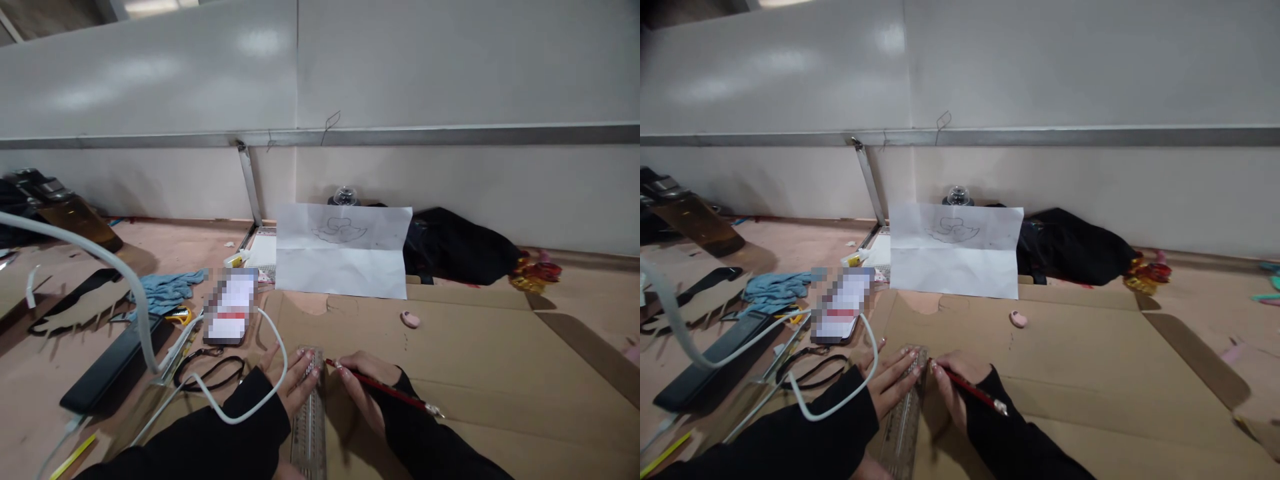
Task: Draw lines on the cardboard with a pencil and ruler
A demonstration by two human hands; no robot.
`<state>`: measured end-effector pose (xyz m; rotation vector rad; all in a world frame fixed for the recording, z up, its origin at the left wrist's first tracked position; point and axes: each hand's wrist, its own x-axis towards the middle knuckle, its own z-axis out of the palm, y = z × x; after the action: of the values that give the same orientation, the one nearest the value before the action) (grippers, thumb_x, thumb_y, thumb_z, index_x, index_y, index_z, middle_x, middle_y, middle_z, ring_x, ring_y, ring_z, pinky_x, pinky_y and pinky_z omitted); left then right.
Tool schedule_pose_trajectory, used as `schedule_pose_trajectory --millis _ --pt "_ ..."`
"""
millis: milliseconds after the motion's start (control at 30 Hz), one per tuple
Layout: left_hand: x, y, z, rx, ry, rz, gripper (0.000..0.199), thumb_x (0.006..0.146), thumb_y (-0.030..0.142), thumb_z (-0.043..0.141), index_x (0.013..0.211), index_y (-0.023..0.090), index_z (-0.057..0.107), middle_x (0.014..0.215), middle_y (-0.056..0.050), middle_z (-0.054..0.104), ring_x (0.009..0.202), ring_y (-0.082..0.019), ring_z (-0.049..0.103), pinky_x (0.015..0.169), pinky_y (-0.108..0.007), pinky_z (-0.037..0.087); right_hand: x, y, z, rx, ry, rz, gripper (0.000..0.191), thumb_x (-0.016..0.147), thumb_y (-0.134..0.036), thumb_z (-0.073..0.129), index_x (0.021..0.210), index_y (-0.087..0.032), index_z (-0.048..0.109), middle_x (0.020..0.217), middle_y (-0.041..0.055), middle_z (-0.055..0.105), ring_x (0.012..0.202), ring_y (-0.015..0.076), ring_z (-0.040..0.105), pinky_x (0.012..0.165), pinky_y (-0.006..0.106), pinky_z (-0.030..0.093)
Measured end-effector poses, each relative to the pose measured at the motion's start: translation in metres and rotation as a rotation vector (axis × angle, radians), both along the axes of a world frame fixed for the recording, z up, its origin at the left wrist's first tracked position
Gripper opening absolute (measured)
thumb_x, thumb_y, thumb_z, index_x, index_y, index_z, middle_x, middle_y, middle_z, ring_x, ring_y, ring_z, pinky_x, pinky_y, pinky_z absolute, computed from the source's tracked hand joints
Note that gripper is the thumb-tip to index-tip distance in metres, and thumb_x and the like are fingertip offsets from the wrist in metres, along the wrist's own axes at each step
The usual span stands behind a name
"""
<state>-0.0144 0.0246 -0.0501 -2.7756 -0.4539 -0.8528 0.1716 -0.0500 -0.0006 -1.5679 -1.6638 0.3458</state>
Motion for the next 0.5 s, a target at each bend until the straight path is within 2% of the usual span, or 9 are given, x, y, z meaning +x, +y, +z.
schedule_pose_trajectory --millis 133,233,367,433,500 --pt "0.001 0.000 -0.004 0.027 0.002 0.003 0.025 0.091 0.022 0.038 0.112 0.022 0.052 0.122 -0.002 0.053 0.118 -0.014 0.042 0.108 -0.046 0.006 -0.001 -0.004 -0.006 0.117 -0.062 0.107 0.019 0.083 -0.024 0.045 0.077 -0.020 0.063 0.061 0.0032 0.064 0.054 0.0145 0.059 0.051 0.025 0.045" --pt "-0.001 0.000 -0.004 0.024 0.016 0.003 0.026 0.090 0.023 0.041 0.112 0.022 0.052 0.123 -0.002 0.052 0.118 -0.015 0.042 0.108 -0.046 0.005 -0.003 -0.005 -0.010 0.243 -0.122 0.161 0.019 0.083 -0.018 0.044 0.072 -0.017 0.060 0.055 0.0010 0.058 0.048 0.0109 0.053 0.047 0.022 0.039" --pt "-0.005 0.000 0.005 0.036 0.105 0.021 0.030 0.091 0.024 0.034 0.114 0.023 0.052 0.127 -0.001 0.048 0.121 -0.015 0.039 0.108 -0.046 0.002 -0.009 -0.006 -0.014 0.392 -0.230 0.234 0.025 0.085 -0.017 0.042 0.066 -0.017 0.058 0.047 -0.0015 0.052 0.040 0.0086 0.045 0.041 0.020 0.031" --pt "-0.006 0.000 0.012 0.085 0.181 0.005 0.033 0.090 0.026 0.032 0.117 0.023 0.050 0.129 -0.002 0.045 0.123 -0.016 0.035 0.107 -0.046 -0.001 -0.012 -0.008 -0.016 0.412 -0.265 0.250 0.029 0.087 -0.019 0.040 0.066 -0.017 0.060 0.047 -0.0004 0.054 0.041 0.0092 0.047 0.042 0.021 0.031" --pt "-0.007 0.000 0.014 0.127 0.235 -0.009 0.034 0.090 0.027 0.032 0.119 0.023 0.049 0.131 -0.002 0.044 0.125 -0.016 0.032 0.107 -0.045 -0.002 -0.012 -0.011 -0.016 0.342 -0.202 0.241 0.032 0.088 -0.024 0.040 0.065 -0.017 0.061 0.048 0.0013 0.056 0.043 0.0104 0.049 0.044 0.023 0.033"
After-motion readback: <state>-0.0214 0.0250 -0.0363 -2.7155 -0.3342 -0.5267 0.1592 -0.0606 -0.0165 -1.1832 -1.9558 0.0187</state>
